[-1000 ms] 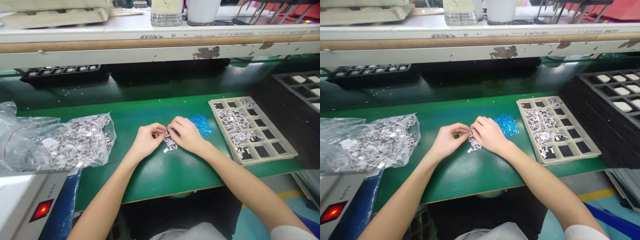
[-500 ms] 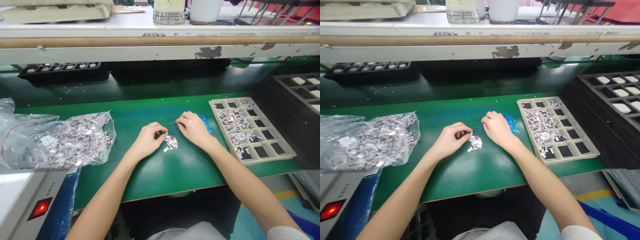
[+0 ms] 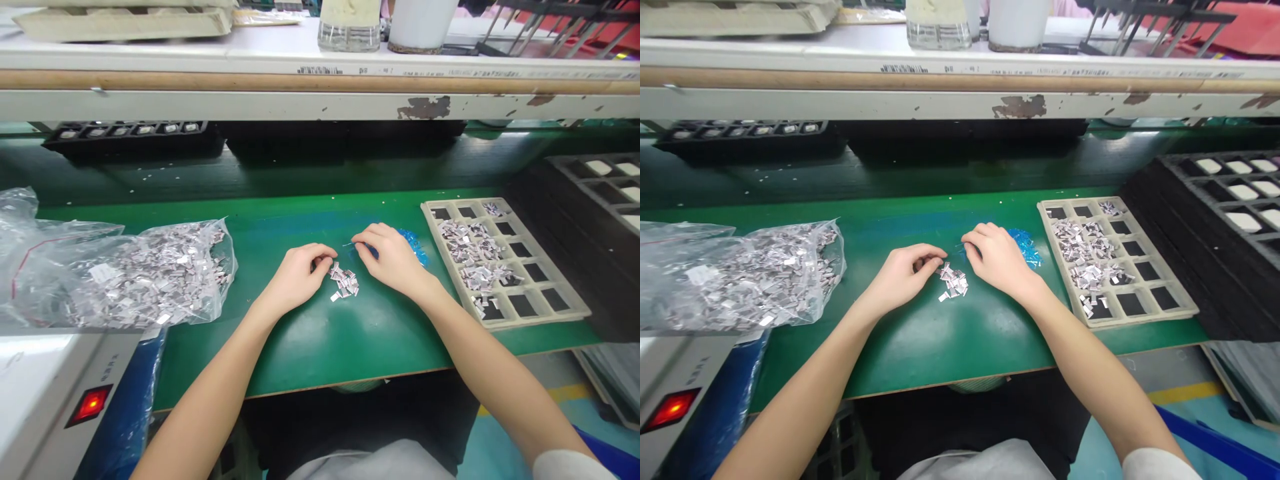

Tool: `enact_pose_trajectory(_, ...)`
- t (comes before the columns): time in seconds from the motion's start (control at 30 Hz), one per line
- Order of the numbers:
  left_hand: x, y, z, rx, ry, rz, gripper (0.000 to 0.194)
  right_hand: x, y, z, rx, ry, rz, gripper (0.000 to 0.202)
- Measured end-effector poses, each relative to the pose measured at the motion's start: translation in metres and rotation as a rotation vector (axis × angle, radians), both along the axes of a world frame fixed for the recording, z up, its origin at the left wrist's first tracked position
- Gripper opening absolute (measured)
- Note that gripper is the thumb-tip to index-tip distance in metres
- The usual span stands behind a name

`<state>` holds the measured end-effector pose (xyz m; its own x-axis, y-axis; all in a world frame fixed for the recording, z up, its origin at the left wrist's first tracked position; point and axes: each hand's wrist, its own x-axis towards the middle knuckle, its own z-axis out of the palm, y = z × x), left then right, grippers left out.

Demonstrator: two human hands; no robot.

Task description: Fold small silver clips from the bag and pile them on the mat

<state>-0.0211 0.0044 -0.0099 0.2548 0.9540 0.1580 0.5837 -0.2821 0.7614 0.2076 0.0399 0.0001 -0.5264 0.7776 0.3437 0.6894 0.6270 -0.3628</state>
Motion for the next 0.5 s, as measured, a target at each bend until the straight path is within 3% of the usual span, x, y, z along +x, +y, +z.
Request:
enact_pose_trajectory(0.07, -0.003, 0.002, -0.002, 0.017, -0.104, 0.093, 0.022, -0.008, -0.011, 0.001, -0.019, 0.023, 0.117, 0.028)
enact_pose_trajectory(0.17, -0.010, 0.006, -0.001, 0.036, -0.260, 0.211, 0.023, -0.022, -0.031, 0.001, 0.013, -0.107, 0.247, 0.032)
enact_pose_trajectory(0.33, -0.017, 0.005, 0.011, 0.045, -0.437, 0.301, 0.021, -0.038, -0.053, -0.008, 0.148, -0.313, 0.245, 0.027)
enact_pose_trajectory(0.5, -0.015, -0.008, 0.033, 0.105, -0.518, 0.280, 0.020, -0.034, -0.068, -0.017, 0.166, -0.303, 0.208, 0.027)
